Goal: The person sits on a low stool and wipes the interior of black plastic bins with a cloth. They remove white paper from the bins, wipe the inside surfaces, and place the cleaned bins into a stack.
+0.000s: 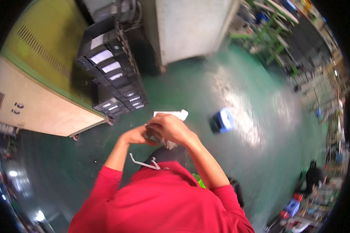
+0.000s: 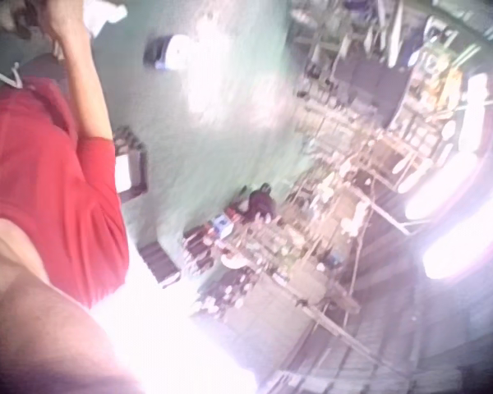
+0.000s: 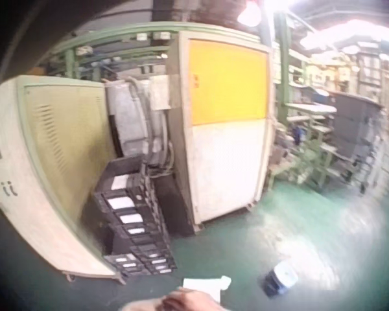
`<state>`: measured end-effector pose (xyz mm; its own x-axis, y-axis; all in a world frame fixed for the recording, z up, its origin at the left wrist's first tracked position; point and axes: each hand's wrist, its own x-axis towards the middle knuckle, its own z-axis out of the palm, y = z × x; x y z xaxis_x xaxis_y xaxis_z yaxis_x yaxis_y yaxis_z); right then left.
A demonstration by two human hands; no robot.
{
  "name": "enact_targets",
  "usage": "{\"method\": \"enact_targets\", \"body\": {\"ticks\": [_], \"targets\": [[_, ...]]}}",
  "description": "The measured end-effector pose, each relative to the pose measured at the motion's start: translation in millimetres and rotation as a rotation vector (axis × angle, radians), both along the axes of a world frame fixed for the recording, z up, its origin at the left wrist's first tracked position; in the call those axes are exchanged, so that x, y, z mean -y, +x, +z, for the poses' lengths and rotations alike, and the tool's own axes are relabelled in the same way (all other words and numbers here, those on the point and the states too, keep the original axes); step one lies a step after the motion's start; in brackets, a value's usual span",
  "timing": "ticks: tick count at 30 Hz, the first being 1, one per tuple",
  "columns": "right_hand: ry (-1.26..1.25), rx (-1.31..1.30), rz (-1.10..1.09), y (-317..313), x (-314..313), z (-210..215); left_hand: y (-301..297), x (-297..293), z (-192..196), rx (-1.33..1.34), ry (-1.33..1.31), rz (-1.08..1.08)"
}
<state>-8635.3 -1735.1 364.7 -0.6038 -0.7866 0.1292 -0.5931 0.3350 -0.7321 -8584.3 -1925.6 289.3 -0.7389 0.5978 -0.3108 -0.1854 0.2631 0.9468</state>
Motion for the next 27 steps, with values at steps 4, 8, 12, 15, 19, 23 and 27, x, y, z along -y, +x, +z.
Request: {"method": "enact_targets", "body": {"ticks": [4,8,12,15,19,23,27], "targets": [[-0.085,0.102,0.053,-106,-18,65,-82,-35,-41,-0.120,0.066,0.310],[-0.228,0.390,0.142,-211,-44,105,-141,-51,-35,-0.490,0.016,0.552],[-0.695,0.811,0.274,-341,-53,54,-187,-48,-1,-0.156,0.473,0.889],[0.172,0.681,0.016,-432,-42,-36,-221,-45,-1,-0.278,0.355,1.141],[0.870,0.078,0.194,-490,-30,-134,-262,-57,-39,-0.302,-0.182,1.370],[0.652,0.190,0.637,-492,8,-168,-276,-75,-88,-0.303,-0.420,1.641],[0.859,0.109,0.930,-491,41,-163,-260,-80,-101,-0.014,-0.432,1.927]]}}
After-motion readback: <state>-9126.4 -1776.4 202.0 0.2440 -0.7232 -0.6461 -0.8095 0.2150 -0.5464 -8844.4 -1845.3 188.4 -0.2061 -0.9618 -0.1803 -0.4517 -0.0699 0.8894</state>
